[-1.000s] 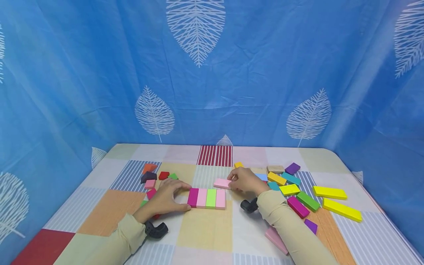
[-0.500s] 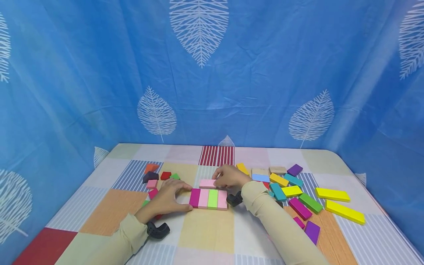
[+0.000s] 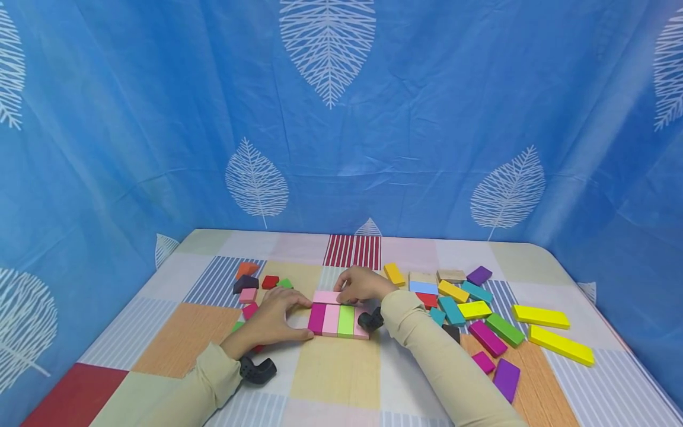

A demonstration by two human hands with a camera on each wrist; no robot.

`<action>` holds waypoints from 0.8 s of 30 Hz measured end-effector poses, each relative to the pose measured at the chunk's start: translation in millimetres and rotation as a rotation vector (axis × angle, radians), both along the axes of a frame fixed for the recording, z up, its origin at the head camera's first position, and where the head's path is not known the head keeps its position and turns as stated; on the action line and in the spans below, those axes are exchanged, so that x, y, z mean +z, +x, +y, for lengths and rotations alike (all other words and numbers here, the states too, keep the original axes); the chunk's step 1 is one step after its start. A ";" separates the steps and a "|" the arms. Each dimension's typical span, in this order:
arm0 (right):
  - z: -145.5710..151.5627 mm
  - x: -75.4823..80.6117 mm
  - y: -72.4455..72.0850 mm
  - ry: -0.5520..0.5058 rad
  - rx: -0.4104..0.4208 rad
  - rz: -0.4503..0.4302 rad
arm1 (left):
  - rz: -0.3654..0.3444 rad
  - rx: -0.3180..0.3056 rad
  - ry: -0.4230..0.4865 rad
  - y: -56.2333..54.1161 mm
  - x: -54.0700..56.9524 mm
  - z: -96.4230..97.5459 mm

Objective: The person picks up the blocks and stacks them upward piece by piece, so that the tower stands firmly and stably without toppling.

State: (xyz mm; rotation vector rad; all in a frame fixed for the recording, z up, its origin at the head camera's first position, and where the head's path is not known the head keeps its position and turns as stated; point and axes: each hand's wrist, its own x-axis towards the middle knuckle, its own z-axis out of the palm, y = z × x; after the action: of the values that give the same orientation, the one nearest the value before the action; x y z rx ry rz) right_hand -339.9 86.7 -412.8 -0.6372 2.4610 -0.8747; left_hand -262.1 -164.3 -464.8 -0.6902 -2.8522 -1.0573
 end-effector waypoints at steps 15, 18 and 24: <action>10.3 3.4 -0.3 -0.021 0.048 -0.014 | -0.011 0.013 -0.001 0.8 -0.4 2.1; 21.9 8.6 0.9 -0.044 0.078 0.016 | -0.012 0.007 -0.003 0.9 0.1 2.1; 60.3 15.9 8.2 -0.138 0.136 0.139 | 0.008 -0.022 -0.055 1.4 0.8 1.2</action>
State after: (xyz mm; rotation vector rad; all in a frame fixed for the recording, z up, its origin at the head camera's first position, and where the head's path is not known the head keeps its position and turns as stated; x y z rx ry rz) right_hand -331.7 147.0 -396.9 -0.9312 2.4586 -0.9819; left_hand -260.6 -163.0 -464.0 -0.7291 -2.8831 -0.9800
